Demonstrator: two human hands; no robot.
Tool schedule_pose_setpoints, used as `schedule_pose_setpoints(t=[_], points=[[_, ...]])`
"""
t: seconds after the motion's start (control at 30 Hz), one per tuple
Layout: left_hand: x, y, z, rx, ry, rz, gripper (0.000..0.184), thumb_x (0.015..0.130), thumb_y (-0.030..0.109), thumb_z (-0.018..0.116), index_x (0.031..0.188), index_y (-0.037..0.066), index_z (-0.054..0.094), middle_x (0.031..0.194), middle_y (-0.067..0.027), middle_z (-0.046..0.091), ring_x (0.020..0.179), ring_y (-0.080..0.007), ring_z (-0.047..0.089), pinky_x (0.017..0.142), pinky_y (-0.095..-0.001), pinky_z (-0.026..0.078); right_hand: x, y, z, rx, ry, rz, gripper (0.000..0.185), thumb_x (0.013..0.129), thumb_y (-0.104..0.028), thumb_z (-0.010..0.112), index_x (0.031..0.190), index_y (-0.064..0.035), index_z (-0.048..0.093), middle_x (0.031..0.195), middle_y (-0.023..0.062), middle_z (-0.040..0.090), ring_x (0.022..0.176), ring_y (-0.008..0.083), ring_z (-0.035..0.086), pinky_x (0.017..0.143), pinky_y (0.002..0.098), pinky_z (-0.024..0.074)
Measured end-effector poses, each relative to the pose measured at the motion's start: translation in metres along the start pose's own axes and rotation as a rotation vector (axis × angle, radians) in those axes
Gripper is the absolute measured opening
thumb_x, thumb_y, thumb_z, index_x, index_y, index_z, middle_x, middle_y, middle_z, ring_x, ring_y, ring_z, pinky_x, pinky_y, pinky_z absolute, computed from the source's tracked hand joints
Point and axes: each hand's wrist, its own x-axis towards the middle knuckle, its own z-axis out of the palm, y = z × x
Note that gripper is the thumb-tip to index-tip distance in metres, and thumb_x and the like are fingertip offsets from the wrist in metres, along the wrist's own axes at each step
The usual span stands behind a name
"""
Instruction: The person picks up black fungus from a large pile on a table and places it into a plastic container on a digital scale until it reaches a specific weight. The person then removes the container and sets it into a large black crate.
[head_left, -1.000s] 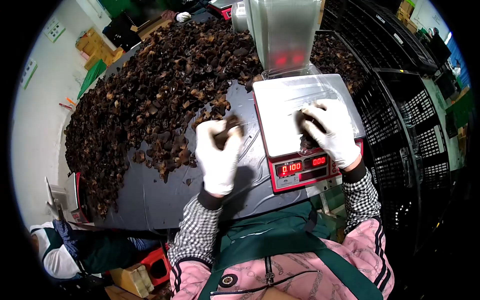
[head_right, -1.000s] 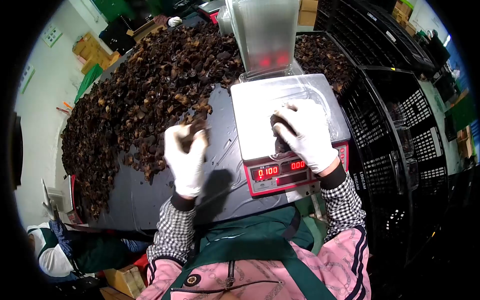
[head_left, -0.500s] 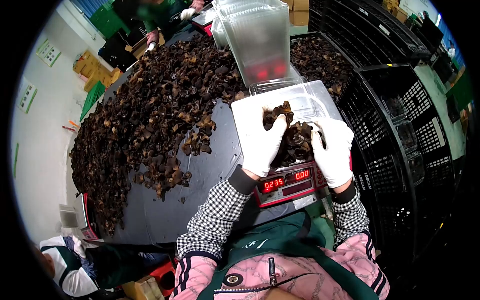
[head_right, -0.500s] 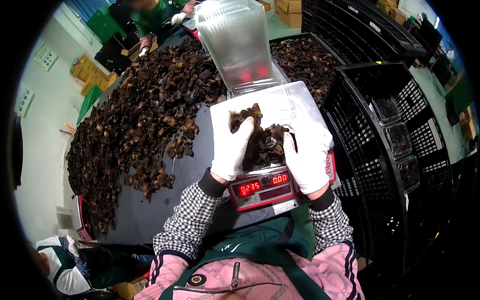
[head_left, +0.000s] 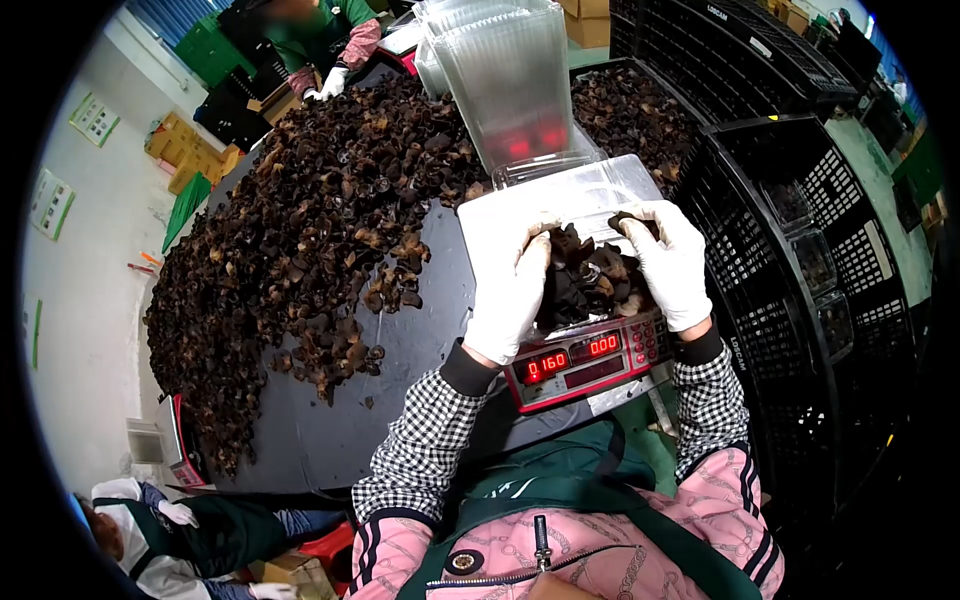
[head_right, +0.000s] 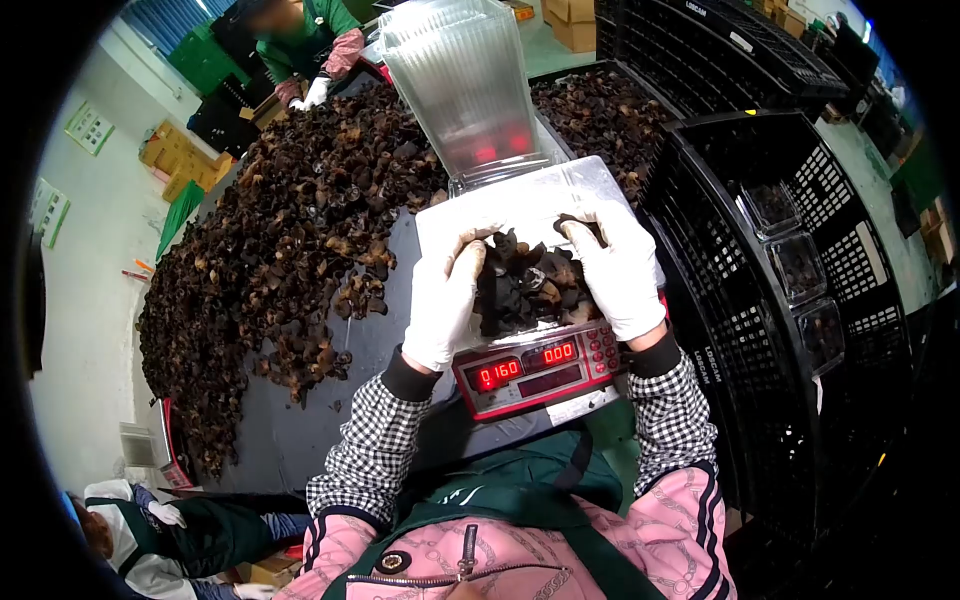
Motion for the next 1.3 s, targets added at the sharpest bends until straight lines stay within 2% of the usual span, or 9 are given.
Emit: schedule_pose_setpoints(t=[0.13,0.27,0.33,0.47,0.77,0.9,1.1,1.2,1.3], points=[[-0.005,-0.01,-0.009,0.04,0.024,-0.014,0.03,0.101,0.005,0.054,0.127,0.0,0.068,0.097,-0.0016,0.069,0.072,-0.0025,0.053,0.067,-0.0198,0.047,-0.005,0.016,-0.002,-0.073,-0.01,0.029,0.007,0.094,-0.001,0.069,0.101,0.0019,0.069,0.094,0.0076,0.072,0.086,0.012,0.07,0.077,0.0248,0.0548],[-0.007,-0.018,-0.014,0.107,-0.003,0.063,0.035,0.097,0.001,0.051,0.127,0.001,0.068,0.102,-0.0032,0.071,0.075,-0.0069,0.059,0.071,-0.0227,0.05,-0.006,0.004,-0.001,-0.018,-0.022,0.009,0.006,0.095,0.0,0.068,0.1,0.0017,0.069,0.093,0.0085,0.071,0.082,0.0115,0.068,0.075,0.0243,0.0544],[-0.004,-0.004,-0.01,0.249,-0.109,0.233,0.046,0.089,-0.006,0.046,0.127,0.005,0.069,0.111,-0.0131,0.073,0.102,-0.0226,0.069,0.095,-0.0342,0.053,-0.009,0.001,0.001,-0.081,-0.043,0.004,0.006,0.095,0.0,0.068,0.1,0.0015,0.069,0.092,0.0076,0.071,0.081,0.0111,0.068,0.074,0.0241,0.0541],[0.003,-0.004,0.014,0.38,-0.251,0.636,0.052,0.081,-0.015,0.05,0.126,0.006,0.067,0.12,-0.0145,0.068,0.114,-0.0315,0.065,0.101,-0.0399,0.051,-0.014,0.017,0.014,0.018,0.091,0.028,0.007,0.096,-0.003,0.067,0.101,0.0013,0.069,0.09,0.0045,0.072,0.08,0.0096,0.066,0.072,0.0231,0.0524],[0.003,-0.002,-0.016,0.241,-0.162,0.321,0.038,0.085,0.0,0.065,0.122,0.006,0.068,0.111,-0.0122,0.073,0.103,-0.0288,0.07,0.096,-0.0366,0.053,-0.018,0.008,0.005,0.273,0.055,0.2,0.012,0.101,-0.004,0.061,0.11,0.0008,0.067,0.098,0.0085,0.075,0.09,0.0108,0.07,0.078,0.0236,0.0533],[-0.001,-0.025,-0.029,0.484,-0.263,0.361,0.034,0.086,0.001,0.07,0.12,0.006,0.069,0.11,-0.0144,0.073,0.099,-0.0304,0.071,0.092,-0.0362,0.055,-0.016,0.003,0.001,0.262,0.04,0.216,0.014,0.1,-0.003,0.062,0.112,0.0006,0.067,0.101,0.0087,0.075,0.091,0.0113,0.071,0.079,0.0246,0.054],[-0.014,0.002,-0.027,0.539,0.089,0.619,0.031,0.093,0.003,0.064,0.125,0.003,0.067,0.122,-0.0152,0.069,0.109,-0.0326,0.067,0.099,-0.0417,0.051,-0.034,-0.041,0.002,0.13,0.235,0.025,0.014,0.093,0.002,0.069,0.107,0.0017,0.07,0.101,0.0108,0.075,0.091,0.0148,0.071,0.082,0.0285,0.0555],[-0.051,0.031,-0.021,-0.267,-0.036,-0.151,0.034,0.101,0.008,0.059,0.134,0.001,0.06,0.126,-0.0135,0.067,0.12,-0.0245,0.063,0.102,-0.0375,0.049,-0.055,-0.061,0.004,0.004,0.022,-0.208,0.027,0.084,-0.002,0.079,0.11,-0.0024,0.073,0.102,0.0097,0.074,0.098,0.0239,0.07,0.09,0.0343,0.0539],[-0.077,0.029,-0.026,-0.507,-0.218,-0.332,0.044,0.106,0.019,0.056,0.146,0.0,0.049,0.13,-0.0097,0.064,0.093,-0.0086,0.059,0.082,-0.0251,0.05,-0.055,-0.084,0.009,0.048,-0.236,-0.417,0.039,0.081,-0.008,0.081,0.119,-0.0055,0.071,0.111,0.0112,0.072,0.109,0.0292,0.066,0.099,0.0395,0.0491]])
